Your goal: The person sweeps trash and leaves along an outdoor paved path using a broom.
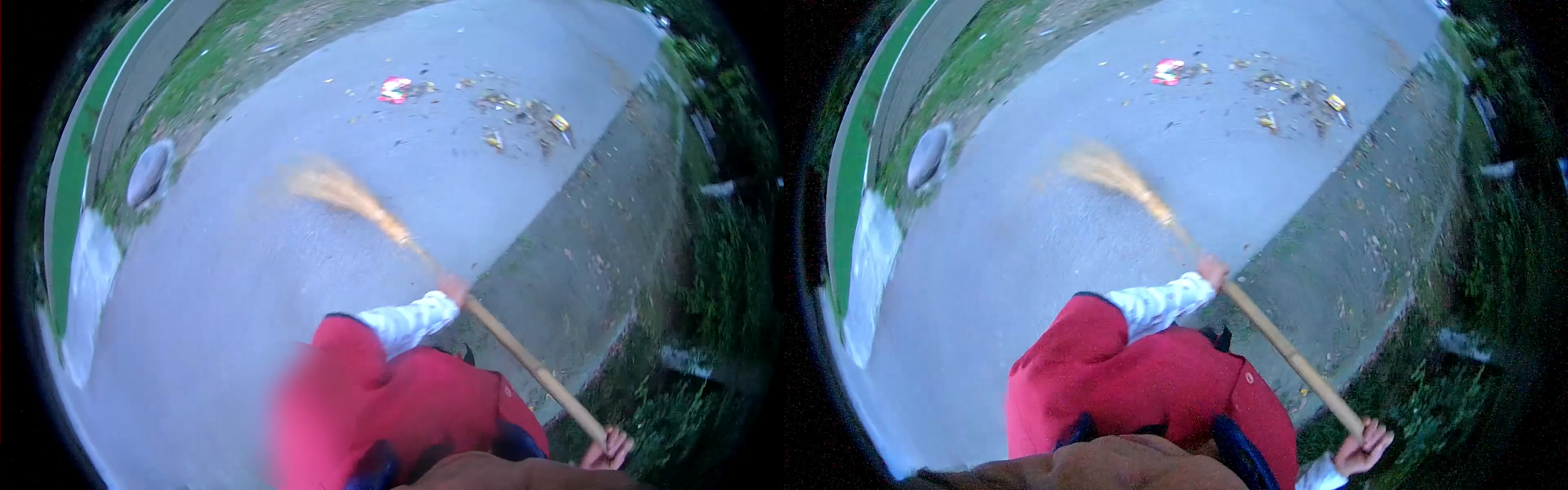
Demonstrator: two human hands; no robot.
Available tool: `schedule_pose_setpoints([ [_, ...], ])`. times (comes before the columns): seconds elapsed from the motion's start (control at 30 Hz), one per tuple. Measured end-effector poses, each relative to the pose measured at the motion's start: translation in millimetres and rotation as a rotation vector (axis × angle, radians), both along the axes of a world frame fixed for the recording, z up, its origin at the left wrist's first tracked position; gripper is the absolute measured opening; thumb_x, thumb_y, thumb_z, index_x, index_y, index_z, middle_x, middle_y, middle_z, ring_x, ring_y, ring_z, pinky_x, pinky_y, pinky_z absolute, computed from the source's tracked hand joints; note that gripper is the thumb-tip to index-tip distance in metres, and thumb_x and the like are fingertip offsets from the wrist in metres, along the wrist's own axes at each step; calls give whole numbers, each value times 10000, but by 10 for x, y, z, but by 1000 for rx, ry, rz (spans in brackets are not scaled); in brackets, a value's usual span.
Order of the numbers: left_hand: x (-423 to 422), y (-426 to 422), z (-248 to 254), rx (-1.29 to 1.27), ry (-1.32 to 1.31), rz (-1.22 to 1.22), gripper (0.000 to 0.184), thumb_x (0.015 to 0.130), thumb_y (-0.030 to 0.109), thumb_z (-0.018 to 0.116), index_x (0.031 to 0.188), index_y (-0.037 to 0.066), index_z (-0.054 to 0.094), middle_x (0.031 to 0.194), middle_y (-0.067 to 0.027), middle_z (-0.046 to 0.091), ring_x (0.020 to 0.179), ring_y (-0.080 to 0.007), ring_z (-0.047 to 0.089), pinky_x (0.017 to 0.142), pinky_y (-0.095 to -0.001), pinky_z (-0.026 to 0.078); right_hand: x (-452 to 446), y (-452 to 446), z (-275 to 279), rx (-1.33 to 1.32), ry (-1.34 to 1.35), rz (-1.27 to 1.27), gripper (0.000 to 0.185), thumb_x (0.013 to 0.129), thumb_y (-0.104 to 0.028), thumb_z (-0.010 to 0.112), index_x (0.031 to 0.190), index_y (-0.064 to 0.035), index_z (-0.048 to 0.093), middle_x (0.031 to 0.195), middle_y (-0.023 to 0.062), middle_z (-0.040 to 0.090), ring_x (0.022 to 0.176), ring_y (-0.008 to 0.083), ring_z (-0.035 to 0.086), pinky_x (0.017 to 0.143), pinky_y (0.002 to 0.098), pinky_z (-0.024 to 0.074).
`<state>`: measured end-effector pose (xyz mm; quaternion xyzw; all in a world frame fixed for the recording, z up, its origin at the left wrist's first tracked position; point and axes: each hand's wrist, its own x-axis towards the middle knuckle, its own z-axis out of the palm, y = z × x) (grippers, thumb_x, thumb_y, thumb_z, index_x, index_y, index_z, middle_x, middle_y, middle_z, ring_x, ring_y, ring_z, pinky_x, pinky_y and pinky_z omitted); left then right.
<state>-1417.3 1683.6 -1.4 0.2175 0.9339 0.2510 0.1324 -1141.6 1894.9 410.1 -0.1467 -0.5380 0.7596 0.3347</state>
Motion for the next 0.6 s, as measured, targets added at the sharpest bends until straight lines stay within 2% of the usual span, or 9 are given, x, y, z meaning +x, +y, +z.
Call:
schedule_pose_setpoints([
  [0.07,-519,568,368,79,69,-199,98,733,193,559,776,165,642,788,-56,582,931,-224,541,975,-575,250,77,-216,-5,73,72,-56,245,851,-181,494,672,-141,332,589,-17,331,635,138,385,842,353,342],
  [0.1,-833,834,485,58,75,-258,102,737,184,554,792,169,638,800,-44,579,931,-214,543,988,-592,221,188,65,-238,46,248,166,224,848,-205,495,688,-142,351,601,-21,365,666,135,405,875,359,323],
  [0.13,-1116,1080,591,39,80,-313,108,742,174,550,808,173,635,813,-32,576,931,-204,545,1001,-608,193,-65,-284,-139,205,49,-136,238,837,-234,509,690,-143,345,615,-24,350,687,132,392,893,352,308],
  [0.2,-1557,1449,730,225,160,-332,108,747,178,543,798,156,636,833,-45,604,955,-219,543,1026,-589,180,-233,-134,-258,236,112,-221,296,815,-222,542,705,-142,279,643,-16,269,674,140,341,898,352,310],
  [0.33,-1775,1772,1234,82,396,-434,81,668,216,605,739,177,613,775,-10,569,877,-194,548,962,-503,311,-72,691,-351,37,465,-249,221,798,-135,487,696,-120,291,595,-1,274,644,154,358,851,368,324],
  [0.43,-1594,1578,1337,114,416,-484,101,618,219,625,712,191,606,766,0,566,835,-199,543,866,-427,388,-190,1196,-390,-187,651,-489,124,788,-88,401,682,-113,342,536,-1,280,531,134,351,776,391,357],
  [0.47,-1629,1332,1369,102,421,-489,109,601,218,629,706,199,605,764,4,565,823,-201,540,822,-403,407,-326,1392,-482,-226,800,-171,153,777,-74,424,664,-122,333,524,-13,268,487,121,332,715,358,354],
  [0.5,-1648,1103,1351,15,379,-482,130,594,232,640,712,192,605,761,3,565,831,-203,541,806,-408,408,-513,1474,-532,-229,636,-309,192,767,-72,455,643,-146,328,509,-31,291,490,99,345,665,316,339],
  [0.6,-1705,108,1168,-201,252,-285,158,569,197,651,710,159,591,776,-25,579,854,-220,551,752,-406,401,-1371,1508,-939,-427,549,-149,226,756,-91,498,625,-168,330,500,-53,346,497,77,376,643,296,368],
])
